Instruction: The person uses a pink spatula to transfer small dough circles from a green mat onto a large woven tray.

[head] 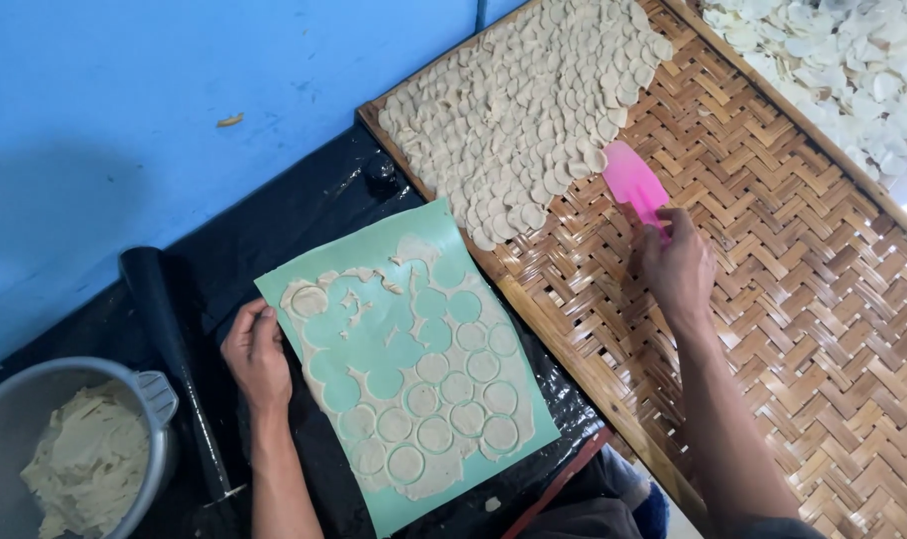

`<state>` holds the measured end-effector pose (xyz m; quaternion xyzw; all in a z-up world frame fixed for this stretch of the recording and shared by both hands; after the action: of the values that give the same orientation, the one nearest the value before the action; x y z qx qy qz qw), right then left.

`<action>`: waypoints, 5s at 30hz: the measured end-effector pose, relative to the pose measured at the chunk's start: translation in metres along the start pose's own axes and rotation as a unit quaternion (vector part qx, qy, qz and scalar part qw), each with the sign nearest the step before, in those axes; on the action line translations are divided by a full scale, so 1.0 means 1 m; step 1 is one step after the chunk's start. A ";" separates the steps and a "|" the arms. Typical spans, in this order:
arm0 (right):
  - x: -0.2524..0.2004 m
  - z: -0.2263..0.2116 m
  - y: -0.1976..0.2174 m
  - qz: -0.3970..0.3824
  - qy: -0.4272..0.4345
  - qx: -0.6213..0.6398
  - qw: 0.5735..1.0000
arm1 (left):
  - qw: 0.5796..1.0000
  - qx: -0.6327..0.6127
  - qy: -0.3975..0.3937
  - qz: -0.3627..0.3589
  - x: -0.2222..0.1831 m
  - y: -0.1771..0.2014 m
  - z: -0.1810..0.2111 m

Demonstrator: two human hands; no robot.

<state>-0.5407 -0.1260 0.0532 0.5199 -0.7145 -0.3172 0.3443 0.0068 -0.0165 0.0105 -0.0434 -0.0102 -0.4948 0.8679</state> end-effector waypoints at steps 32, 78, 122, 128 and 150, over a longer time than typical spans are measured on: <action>-0.160 -0.242 -0.067 -0.181 0.293 0.099 0.934 | 0.998 0.039 -0.039 -0.003 -0.001 -0.004 0.016; -0.094 -0.100 -0.038 -0.178 0.016 0.299 0.937 | 1.000 -0.017 -0.010 -0.012 0.006 0.006 -0.019; -0.094 -0.190 -0.052 -0.121 0.227 0.060 0.964 | 1.000 0.021 -0.021 -0.007 -0.002 -0.001 0.008; -0.029 -0.247 -0.078 -0.058 0.412 0.138 0.899 | 0.999 -0.010 -0.031 -0.017 0.002 -0.001 0.009; 0.071 -0.280 -0.085 -0.110 0.404 0.128 0.899 | 0.871 -0.321 0.237 -0.288 -0.077 0.009 0.020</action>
<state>-0.2819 -0.2427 0.1525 0.7181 -0.4869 -0.0221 0.4968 -0.0241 0.0554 0.0251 -0.1963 0.3429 -0.6940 0.6019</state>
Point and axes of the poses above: each hand's wrist, its own x-axis towards the middle knuckle, its own y-axis out of the back of the hand, z = x × y, the point moved 2 cm from there along x, towards the middle knuckle, and after that the axes turned 7 degrees about y, right-handed, at the moved point
